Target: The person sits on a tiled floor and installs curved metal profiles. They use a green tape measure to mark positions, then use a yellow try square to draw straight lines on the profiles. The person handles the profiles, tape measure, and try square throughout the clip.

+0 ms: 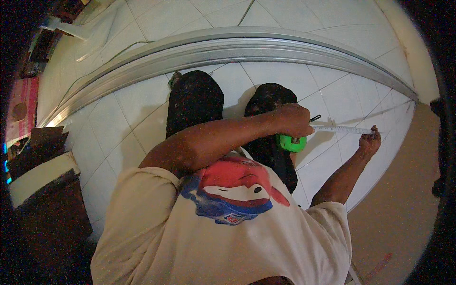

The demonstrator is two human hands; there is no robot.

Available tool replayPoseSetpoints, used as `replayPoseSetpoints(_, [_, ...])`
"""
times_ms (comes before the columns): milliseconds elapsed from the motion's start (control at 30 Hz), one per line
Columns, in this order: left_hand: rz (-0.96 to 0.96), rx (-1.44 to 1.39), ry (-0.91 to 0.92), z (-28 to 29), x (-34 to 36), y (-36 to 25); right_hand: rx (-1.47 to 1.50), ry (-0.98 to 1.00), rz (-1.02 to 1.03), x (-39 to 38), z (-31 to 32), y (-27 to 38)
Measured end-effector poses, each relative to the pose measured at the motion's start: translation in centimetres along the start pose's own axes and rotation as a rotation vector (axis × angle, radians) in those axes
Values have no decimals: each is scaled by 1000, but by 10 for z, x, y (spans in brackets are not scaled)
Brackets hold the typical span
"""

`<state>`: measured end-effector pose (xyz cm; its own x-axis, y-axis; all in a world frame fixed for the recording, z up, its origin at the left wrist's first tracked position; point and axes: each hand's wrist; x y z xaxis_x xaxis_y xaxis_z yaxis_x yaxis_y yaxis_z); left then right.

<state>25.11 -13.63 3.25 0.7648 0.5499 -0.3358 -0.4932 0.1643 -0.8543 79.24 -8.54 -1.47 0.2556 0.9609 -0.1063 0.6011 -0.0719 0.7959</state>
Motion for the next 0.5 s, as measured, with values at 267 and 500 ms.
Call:
replayPoseSetpoints(267, [-4,-109,60,4,22,-15,-191,-2,130,32,-9,33])
replayPoseSetpoints(500, [-142,-44,45,2,66,-50,-407,98,259,57,54,109])
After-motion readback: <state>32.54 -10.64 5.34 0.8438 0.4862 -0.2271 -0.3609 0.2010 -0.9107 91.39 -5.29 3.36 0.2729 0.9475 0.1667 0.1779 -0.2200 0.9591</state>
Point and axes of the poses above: each hand's wrist, its own x-axis towards the middle knuckle, its own z-axis out of the back of the hand, y = z × x, and after that the axes turned 12 degrees about y, right-handed
